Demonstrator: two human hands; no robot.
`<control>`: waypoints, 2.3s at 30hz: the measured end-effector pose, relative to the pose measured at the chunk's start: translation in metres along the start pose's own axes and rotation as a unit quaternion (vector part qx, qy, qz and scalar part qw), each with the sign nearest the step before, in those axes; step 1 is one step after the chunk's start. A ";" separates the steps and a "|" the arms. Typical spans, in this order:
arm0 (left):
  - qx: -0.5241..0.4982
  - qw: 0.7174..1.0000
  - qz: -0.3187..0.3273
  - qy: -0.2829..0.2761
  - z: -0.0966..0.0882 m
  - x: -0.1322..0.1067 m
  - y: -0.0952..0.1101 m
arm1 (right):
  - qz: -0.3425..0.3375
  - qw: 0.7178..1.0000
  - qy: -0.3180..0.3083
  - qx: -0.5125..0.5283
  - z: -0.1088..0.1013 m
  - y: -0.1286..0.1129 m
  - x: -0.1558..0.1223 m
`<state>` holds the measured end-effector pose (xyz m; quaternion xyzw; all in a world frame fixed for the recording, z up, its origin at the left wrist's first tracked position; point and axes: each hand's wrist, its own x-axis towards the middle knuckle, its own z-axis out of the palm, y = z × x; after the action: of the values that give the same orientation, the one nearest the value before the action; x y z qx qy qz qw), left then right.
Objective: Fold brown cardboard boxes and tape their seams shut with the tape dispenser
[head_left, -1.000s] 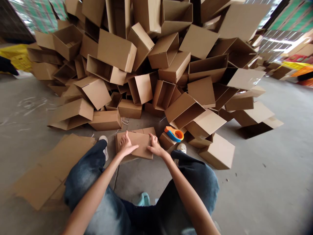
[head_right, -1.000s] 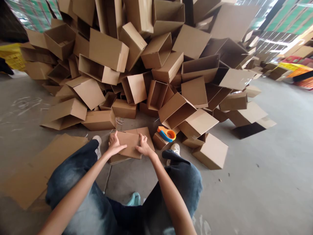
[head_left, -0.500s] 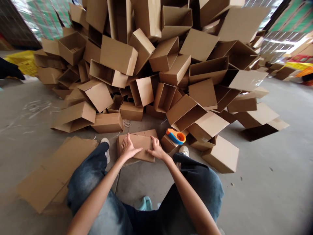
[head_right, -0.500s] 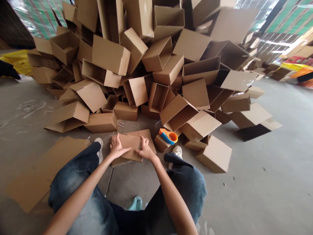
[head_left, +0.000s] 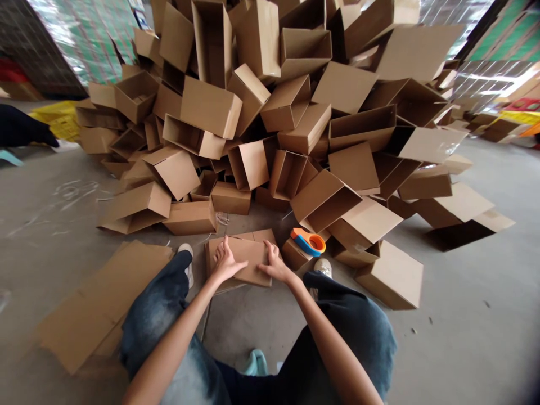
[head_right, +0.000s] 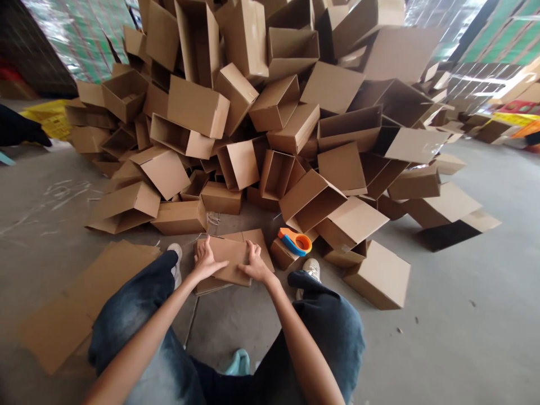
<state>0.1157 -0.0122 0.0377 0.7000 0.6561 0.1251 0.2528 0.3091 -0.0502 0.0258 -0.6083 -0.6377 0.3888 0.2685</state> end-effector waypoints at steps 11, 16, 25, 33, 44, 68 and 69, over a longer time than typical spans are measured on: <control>0.002 1.000 -0.007 -0.002 -0.001 0.001 0.002 | 0.008 0.999 -0.029 0.013 -0.004 0.001 0.000; -0.005 1.000 -0.004 -0.018 -0.003 0.003 0.000 | -0.002 0.999 -0.030 0.014 -0.005 0.002 0.001; 0.005 1.000 0.005 0.010 0.001 -0.001 0.000 | -0.010 1.000 -0.017 0.008 -0.002 0.000 -0.003; 0.008 1.000 -0.007 0.005 0.001 0.000 0.001 | 0.003 0.999 -0.045 0.025 -0.007 0.001 -0.001; 0.003 1.000 -0.010 0.003 -0.001 -0.001 0.001 | -0.015 0.995 -0.080 0.053 -0.024 0.006 -0.003; 0.020 0.999 0.022 0.027 0.004 -0.002 0.002 | 0.031 0.998 0.010 0.055 -0.015 -0.002 -0.002; 0.019 0.999 0.021 0.027 0.004 -0.002 0.002 | 0.027 0.998 0.008 0.059 -0.015 -0.001 -0.002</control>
<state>0.1194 -0.0147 0.0358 0.7144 0.6504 0.1366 0.2188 0.3210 -0.0494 0.0346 -0.6114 -0.5947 0.4279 0.2992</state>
